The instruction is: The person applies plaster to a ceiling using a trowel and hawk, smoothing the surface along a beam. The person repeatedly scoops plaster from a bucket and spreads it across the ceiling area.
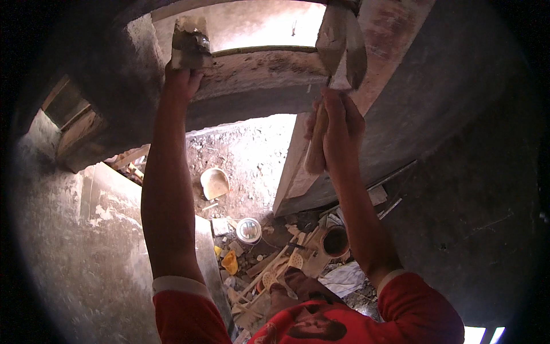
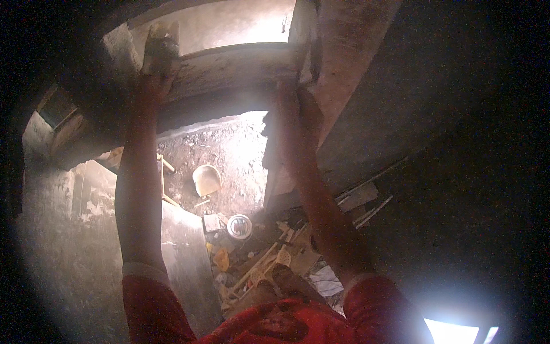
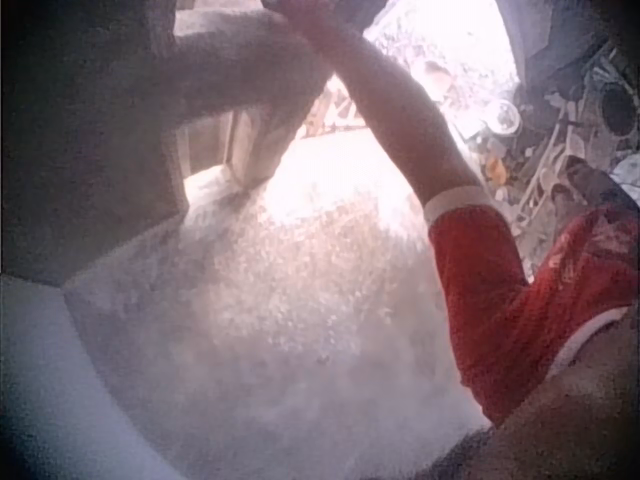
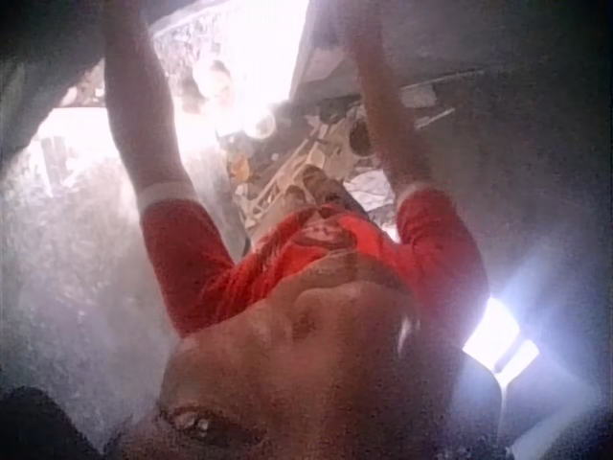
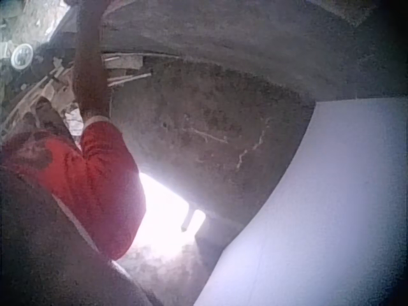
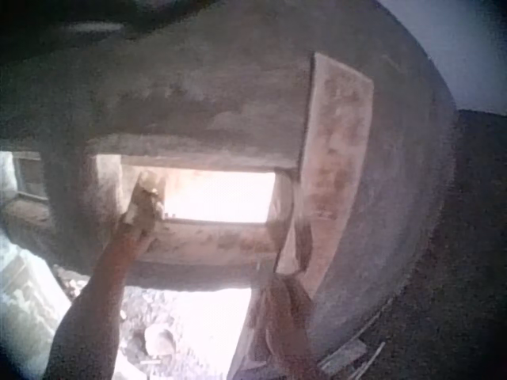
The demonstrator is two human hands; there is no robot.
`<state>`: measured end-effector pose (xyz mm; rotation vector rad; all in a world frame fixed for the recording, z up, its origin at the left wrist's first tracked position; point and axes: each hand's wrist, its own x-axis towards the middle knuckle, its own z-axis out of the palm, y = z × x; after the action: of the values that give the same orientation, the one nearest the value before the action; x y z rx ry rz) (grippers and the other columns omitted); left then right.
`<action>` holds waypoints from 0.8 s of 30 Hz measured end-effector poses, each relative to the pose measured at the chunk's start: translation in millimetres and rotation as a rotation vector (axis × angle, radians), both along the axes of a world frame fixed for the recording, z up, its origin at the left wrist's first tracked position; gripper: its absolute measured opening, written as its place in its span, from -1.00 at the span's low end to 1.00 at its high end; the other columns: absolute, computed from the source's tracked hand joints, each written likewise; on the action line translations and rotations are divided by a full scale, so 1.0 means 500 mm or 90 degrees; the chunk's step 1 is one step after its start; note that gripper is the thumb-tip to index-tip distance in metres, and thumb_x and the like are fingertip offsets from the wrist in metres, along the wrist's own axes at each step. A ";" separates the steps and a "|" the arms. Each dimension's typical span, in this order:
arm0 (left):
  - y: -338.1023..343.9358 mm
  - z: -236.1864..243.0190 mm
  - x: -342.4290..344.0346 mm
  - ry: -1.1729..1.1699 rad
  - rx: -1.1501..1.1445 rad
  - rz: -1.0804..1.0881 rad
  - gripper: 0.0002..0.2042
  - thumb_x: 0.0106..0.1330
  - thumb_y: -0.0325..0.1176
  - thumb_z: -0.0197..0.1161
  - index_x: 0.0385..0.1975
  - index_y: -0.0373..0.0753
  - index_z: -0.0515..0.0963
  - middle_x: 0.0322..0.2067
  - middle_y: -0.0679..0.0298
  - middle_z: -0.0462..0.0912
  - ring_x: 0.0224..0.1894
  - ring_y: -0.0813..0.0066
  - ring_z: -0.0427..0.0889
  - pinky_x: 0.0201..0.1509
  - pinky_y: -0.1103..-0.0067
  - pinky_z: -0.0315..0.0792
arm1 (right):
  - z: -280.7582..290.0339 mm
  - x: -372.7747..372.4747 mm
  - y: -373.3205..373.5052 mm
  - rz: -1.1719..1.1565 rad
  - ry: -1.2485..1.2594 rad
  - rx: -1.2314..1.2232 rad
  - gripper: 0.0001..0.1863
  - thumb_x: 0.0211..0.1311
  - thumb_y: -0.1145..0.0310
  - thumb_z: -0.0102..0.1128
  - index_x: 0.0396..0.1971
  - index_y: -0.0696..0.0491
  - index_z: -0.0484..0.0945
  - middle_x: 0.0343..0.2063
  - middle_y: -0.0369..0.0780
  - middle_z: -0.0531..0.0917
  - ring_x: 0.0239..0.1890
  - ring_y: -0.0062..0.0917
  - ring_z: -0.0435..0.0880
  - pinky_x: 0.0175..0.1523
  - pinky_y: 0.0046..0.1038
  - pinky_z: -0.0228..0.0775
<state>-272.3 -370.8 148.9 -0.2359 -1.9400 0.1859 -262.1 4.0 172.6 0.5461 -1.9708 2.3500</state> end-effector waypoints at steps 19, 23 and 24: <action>-0.008 0.005 -0.023 -0.073 0.194 -0.035 -0.64 0.20 -0.37 0.39 0.01 -0.12 0.52 -0.13 0.06 0.67 -0.09 0.03 0.69 -0.05 0.32 0.59 | -0.014 -0.105 -0.063 0.009 -0.021 0.041 -0.63 0.42 0.12 0.13 -0.31 0.20 0.52 -0.52 -0.18 0.60 -0.56 -0.57 0.64 -0.53 -0.48 0.53; 0.042 0.020 -0.009 -0.047 0.161 -0.062 -0.66 0.20 -0.37 0.39 -0.02 -0.15 0.54 -0.14 0.04 0.66 -0.10 -0.05 0.67 -0.04 0.29 0.58 | -0.018 -0.036 -0.025 -0.041 0.015 0.026 -0.65 0.45 0.13 0.10 -0.22 0.18 0.54 -0.41 -0.21 0.61 -0.55 -0.59 0.62 -0.53 -0.48 0.51; 0.042 0.020 -0.003 -0.035 0.147 -0.076 -0.66 0.20 -0.38 0.38 -0.02 -0.16 0.55 -0.14 0.03 0.66 -0.10 -0.07 0.67 -0.05 0.27 0.58 | -0.026 -0.019 -0.019 -0.045 0.022 0.012 -0.65 0.46 0.13 0.09 -0.19 0.17 0.55 -0.39 -0.23 0.60 -0.55 -0.59 0.62 -0.53 -0.48 0.50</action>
<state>-274.0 -349.6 159.0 -0.2040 -1.9749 -0.1242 -271.6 -5.4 159.6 0.5056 -1.9646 2.2675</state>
